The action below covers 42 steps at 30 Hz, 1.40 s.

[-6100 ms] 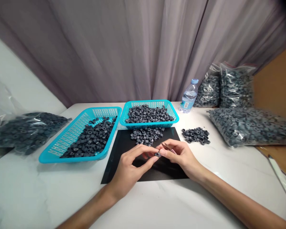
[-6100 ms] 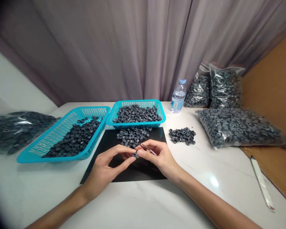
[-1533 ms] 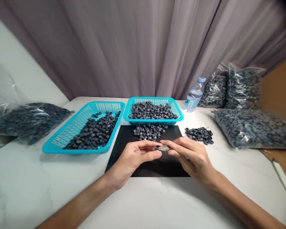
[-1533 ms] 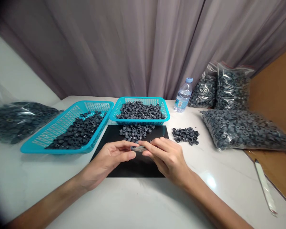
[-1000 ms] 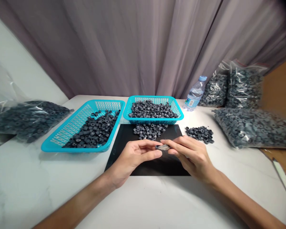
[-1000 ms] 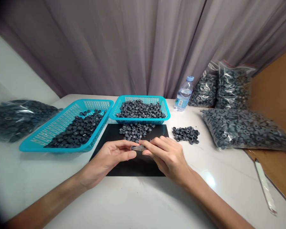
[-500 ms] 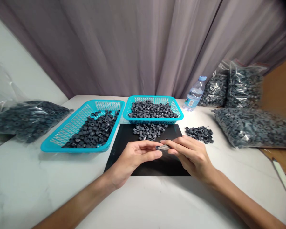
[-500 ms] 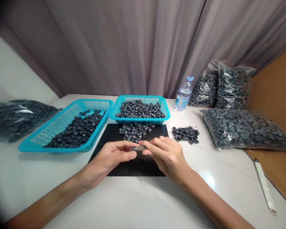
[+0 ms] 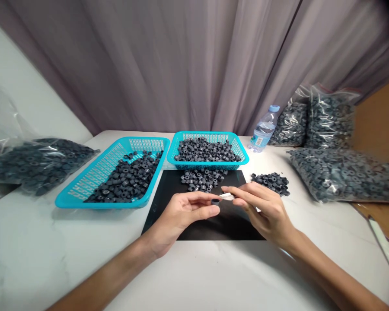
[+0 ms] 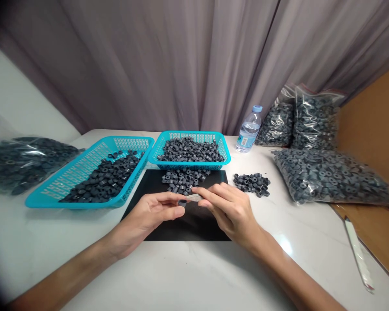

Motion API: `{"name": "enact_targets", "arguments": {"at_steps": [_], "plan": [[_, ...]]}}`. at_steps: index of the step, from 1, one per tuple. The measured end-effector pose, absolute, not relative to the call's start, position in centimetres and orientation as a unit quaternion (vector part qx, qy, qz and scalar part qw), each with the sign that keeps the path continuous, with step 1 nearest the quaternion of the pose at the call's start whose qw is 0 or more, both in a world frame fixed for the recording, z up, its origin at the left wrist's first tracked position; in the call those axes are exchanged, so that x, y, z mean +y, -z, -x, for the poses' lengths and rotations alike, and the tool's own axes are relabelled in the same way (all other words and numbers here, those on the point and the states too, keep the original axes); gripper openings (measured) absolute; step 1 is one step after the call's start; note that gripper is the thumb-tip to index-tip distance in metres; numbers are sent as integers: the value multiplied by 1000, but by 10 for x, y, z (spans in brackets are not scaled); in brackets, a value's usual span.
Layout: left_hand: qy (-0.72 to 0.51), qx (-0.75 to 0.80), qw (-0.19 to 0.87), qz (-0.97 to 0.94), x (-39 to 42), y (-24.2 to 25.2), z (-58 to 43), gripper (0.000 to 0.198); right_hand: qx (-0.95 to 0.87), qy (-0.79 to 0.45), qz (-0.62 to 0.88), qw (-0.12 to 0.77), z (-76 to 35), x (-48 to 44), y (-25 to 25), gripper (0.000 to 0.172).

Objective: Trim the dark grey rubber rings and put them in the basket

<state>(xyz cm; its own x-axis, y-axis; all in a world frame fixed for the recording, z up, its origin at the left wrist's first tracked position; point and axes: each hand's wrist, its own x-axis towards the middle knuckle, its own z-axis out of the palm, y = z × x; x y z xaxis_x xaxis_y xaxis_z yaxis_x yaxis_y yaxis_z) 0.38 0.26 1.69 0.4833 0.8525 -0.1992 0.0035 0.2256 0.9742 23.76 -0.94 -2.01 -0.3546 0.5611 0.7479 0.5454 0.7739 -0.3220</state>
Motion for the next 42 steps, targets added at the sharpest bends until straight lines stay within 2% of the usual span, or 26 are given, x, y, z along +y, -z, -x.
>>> {"name": "enact_targets", "arguments": {"at_steps": [12,16,18,20,24,27,29,31,34,38,42], "plan": [[-317,396,669,-542,2,-15,-4,30,-842,14,329,427,-232,-9,20,28],[-309,402,658,-556,3,-16,-4,31,-807,16,344,481,-232,-13,18,24],[-313,419,616,-589,5,-17,-2,30,-780,21,367,507,-234,-13,16,24],[-348,446,500,-655,9,-22,3,26,-763,22,399,508,-237,-10,14,24],[-425,504,117,-743,25,-37,27,21,-739,9,488,465,-243,2,19,28],[-365,564,-78,-737,40,-46,55,23,-726,-44,539,425,-242,8,27,30],[-285,604,-172,-724,48,-46,73,27,-725,-85,556,397,-239,10,32,28],[-223,620,-221,-719,54,-43,88,32,-728,-110,562,376,-235,11,37,31],[-178,617,-261,-721,56,-39,98,39,-738,-122,555,364,-230,13,44,25],[-221,576,-278,-737,53,-42,85,32,-746,-121,539,371,-226,15,49,9],[-308,497,-130,-801,38,-35,47,22,-734,-142,536,393,-226,18,53,14]]}}
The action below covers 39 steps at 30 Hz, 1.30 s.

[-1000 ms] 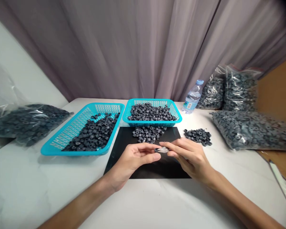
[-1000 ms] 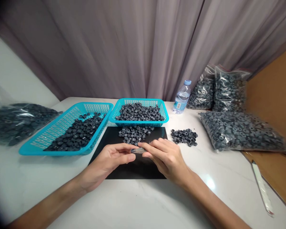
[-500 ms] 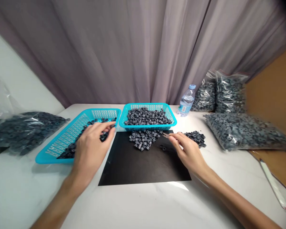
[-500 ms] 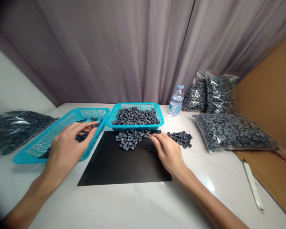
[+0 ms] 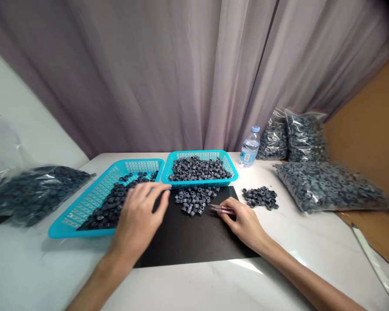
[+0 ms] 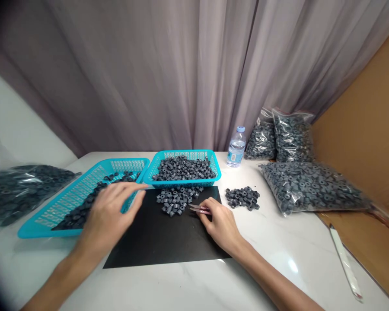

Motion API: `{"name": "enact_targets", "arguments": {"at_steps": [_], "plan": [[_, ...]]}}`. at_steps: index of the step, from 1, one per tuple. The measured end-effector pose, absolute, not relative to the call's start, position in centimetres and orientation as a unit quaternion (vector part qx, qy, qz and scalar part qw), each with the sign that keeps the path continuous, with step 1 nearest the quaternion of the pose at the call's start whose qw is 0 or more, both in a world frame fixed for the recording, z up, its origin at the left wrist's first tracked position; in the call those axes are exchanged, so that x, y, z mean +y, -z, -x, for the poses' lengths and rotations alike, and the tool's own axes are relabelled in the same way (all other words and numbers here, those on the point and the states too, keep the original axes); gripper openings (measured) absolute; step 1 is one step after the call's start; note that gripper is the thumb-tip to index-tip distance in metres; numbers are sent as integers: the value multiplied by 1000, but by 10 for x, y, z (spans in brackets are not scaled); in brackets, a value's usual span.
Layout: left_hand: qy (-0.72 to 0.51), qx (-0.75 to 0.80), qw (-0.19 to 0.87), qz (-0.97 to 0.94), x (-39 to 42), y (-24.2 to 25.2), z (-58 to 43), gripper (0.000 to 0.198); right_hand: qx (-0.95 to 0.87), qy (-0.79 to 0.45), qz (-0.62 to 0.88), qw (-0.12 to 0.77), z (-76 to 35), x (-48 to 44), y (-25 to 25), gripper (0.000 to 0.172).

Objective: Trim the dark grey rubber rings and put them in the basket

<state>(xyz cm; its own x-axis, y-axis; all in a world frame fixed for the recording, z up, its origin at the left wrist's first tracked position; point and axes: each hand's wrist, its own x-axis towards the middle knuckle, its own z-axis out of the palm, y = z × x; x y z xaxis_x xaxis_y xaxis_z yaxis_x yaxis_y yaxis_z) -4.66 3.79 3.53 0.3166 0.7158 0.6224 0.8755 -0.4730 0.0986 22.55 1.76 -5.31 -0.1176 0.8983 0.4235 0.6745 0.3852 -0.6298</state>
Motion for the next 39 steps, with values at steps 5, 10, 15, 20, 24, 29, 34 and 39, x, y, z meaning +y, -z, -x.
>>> {"name": "enact_targets", "arguments": {"at_steps": [5,10,15,20,24,29,34,39], "plan": [[324,-446,-150,820,10,-7,5,20,-651,-365,467,474,-221,14,44,28],[363,-416,-328,767,-7,3,-9,29,-582,-533,366,493,-210,-2,25,33],[418,-371,-308,769,-10,0,-9,19,-546,-608,330,473,-206,-11,24,30],[439,-364,-306,762,-5,2,-8,15,-537,-615,345,463,-207,-12,26,31],[455,-365,-330,742,-3,6,-9,17,-518,-616,356,474,-208,-13,27,29],[471,-379,-389,696,-4,5,-10,19,-499,-604,367,502,-209,-14,22,26],[442,-380,-429,690,-5,4,-9,12,-521,-594,351,503,-209,-13,23,21],[449,-374,-405,703,-5,8,-10,18,-528,-589,341,508,-208,-11,30,18]]}}
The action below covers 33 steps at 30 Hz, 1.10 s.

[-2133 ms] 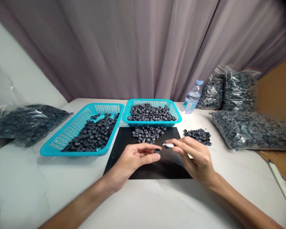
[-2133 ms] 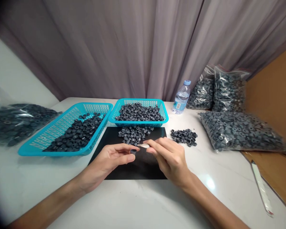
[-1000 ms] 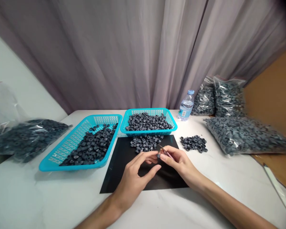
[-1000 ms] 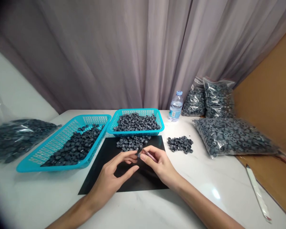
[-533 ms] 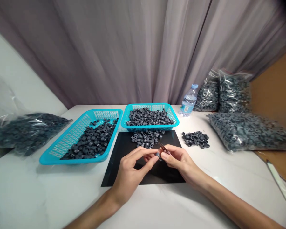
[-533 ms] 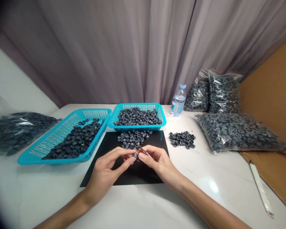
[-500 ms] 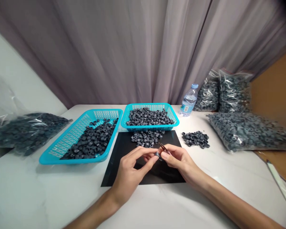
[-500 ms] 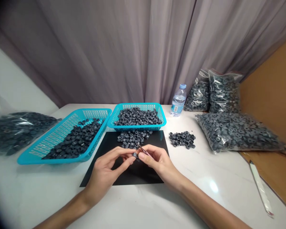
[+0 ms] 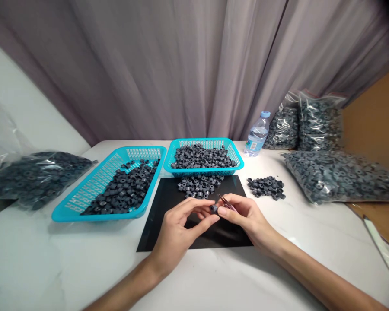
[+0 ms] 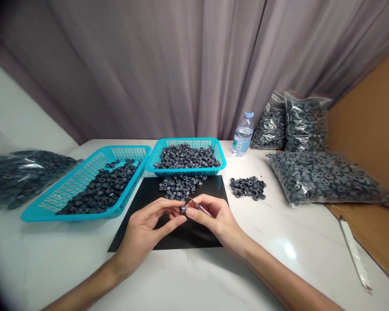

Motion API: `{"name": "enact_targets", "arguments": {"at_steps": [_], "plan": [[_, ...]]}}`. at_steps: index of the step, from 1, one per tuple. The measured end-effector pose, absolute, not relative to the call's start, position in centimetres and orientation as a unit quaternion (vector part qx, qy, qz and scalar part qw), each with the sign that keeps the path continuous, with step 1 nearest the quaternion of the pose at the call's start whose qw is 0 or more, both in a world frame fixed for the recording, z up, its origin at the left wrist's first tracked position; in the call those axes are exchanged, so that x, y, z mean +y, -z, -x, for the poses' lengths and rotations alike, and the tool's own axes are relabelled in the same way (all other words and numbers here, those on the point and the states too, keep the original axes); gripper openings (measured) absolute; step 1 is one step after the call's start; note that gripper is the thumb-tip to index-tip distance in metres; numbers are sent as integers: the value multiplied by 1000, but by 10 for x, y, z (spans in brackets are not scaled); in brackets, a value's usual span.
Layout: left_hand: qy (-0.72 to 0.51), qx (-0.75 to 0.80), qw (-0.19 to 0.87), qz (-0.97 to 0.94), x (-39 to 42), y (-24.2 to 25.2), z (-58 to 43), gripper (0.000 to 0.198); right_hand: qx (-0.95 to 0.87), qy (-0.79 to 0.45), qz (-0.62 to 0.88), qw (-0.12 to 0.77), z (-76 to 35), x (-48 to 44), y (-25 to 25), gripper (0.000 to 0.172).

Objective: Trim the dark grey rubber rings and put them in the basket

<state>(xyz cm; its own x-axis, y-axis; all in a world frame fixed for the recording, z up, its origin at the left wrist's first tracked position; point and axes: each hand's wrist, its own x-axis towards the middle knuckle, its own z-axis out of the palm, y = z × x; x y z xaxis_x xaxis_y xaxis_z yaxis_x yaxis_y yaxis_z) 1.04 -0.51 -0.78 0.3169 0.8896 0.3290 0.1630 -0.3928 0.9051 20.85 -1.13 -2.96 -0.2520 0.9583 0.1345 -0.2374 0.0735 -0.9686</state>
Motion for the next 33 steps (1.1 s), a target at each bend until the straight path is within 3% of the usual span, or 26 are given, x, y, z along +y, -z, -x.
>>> {"name": "enact_targets", "arguments": {"at_steps": [7,15,33], "plan": [[-458,360,293,-758,-5,6,-9,14,-520,-604,345,495,-210,-13,22,18],[-443,341,259,-788,-7,4,-11,19,-524,-607,344,488,-208,-11,24,19],[-449,385,428,-684,-9,7,-12,17,-543,-551,374,511,-217,-10,25,23]]}}
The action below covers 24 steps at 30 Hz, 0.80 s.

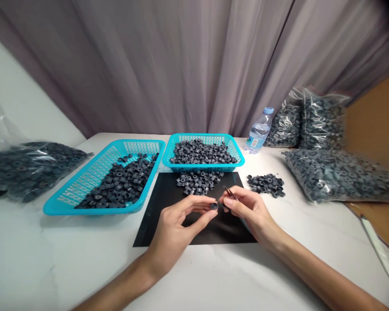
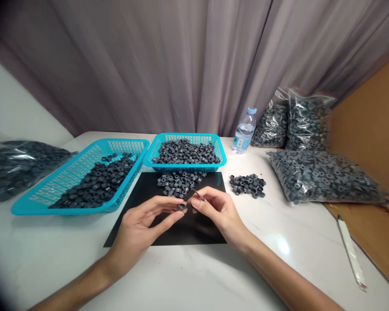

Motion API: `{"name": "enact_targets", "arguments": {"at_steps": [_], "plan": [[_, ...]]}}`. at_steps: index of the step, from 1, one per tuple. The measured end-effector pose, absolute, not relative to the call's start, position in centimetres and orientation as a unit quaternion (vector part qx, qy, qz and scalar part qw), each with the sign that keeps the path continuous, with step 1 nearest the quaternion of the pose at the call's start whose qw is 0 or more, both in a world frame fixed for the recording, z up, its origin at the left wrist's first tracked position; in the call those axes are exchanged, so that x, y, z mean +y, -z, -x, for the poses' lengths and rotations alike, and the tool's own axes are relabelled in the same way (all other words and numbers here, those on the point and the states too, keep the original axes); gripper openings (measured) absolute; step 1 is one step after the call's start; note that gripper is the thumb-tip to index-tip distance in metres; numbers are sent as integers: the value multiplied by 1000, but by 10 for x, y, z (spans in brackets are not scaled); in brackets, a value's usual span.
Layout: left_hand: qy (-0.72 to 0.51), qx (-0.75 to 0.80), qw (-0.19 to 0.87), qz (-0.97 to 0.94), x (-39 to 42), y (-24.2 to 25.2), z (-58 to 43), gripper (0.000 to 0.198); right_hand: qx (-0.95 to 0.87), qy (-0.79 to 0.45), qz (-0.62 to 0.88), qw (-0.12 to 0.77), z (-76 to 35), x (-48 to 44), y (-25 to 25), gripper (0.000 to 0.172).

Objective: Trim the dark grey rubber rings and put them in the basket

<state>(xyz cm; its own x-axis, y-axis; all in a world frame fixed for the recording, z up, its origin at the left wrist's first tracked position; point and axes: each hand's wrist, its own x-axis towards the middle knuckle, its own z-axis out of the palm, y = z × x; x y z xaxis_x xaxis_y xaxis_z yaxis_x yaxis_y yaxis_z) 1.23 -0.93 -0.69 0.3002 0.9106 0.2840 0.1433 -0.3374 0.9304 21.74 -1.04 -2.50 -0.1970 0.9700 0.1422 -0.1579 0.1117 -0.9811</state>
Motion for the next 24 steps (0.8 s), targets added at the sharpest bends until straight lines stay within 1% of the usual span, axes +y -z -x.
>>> {"name": "enact_targets", "arguments": {"at_steps": [6,12,19,24], "plan": [[-461,388,451,-659,-10,5,-14,18,-541,-558,370,510,-217,-11,25,22],[-442,396,563,-575,-7,-5,-15,18,-543,-566,355,510,-217,-10,24,22],[-404,396,638,-522,-4,-14,-12,26,-547,-568,355,502,-216,-10,25,29],[-394,373,691,-478,-8,-18,-15,27,-544,-561,358,511,-216,-11,24,27]]}}
